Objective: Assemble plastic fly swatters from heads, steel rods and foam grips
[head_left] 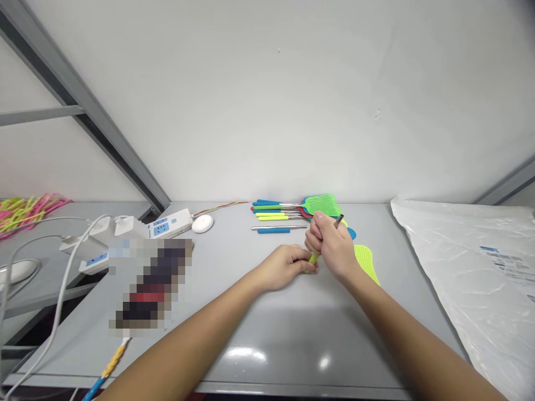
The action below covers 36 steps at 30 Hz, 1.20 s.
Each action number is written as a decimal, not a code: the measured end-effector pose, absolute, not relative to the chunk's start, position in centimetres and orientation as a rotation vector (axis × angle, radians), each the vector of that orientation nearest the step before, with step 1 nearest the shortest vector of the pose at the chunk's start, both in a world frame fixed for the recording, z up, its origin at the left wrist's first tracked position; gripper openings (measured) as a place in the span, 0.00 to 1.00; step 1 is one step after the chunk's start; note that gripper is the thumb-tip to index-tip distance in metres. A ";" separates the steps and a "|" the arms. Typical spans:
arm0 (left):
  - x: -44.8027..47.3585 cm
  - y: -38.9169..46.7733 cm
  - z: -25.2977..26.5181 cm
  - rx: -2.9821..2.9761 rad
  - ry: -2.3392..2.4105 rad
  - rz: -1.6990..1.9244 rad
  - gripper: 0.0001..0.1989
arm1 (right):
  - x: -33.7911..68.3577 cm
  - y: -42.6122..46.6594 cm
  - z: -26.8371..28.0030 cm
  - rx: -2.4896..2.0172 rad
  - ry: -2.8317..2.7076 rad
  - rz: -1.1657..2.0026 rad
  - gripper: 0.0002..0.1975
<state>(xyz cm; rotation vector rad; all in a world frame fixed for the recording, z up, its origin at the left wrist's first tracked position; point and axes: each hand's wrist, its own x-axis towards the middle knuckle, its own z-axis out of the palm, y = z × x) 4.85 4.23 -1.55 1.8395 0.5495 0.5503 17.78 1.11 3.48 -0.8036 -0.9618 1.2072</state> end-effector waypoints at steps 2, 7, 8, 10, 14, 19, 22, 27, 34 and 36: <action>4.8 4.2 -1.6 1.833 0.543 0.567 0.09 | 17.7 1.2 3.3 -0.796 -0.973 1.209 0.23; 4.8 4.1 -1.7 1.815 0.544 0.600 0.10 | 17.6 1.5 2.9 -0.792 -1.012 1.226 0.22; 4.8 4.1 -1.7 1.811 0.543 0.602 0.10 | 17.6 1.5 2.9 -0.794 -1.027 1.228 0.22; 4.8 4.0 -1.6 1.799 0.542 0.607 0.10 | 17.6 1.5 2.8 -0.792 -1.046 1.232 0.22; 4.9 4.0 -1.6 1.779 0.541 0.616 0.09 | 17.7 1.5 2.6 -0.772 -1.029 1.243 0.22; 4.9 4.1 -1.7 1.803 0.565 0.614 0.09 | 17.8 1.6 2.6 -0.775 -0.997 1.245 0.22; 4.9 4.0 -1.6 1.826 0.587 0.591 0.10 | 17.7 1.6 2.7 -0.767 -0.931 1.237 0.22; 4.8 4.3 -1.2 1.762 0.602 0.595 0.13 | 18.7 1.9 3.0 -0.718 -0.832 1.251 0.20; 4.8 5.1 -0.8 1.591 0.664 0.702 0.20 | 23.1 2.7 3.5 -0.510 -0.459 1.176 0.16; 4.7 5.0 -0.7 1.608 0.661 0.700 0.19 | 23.9 2.9 3.5 -0.481 -0.373 1.198 0.16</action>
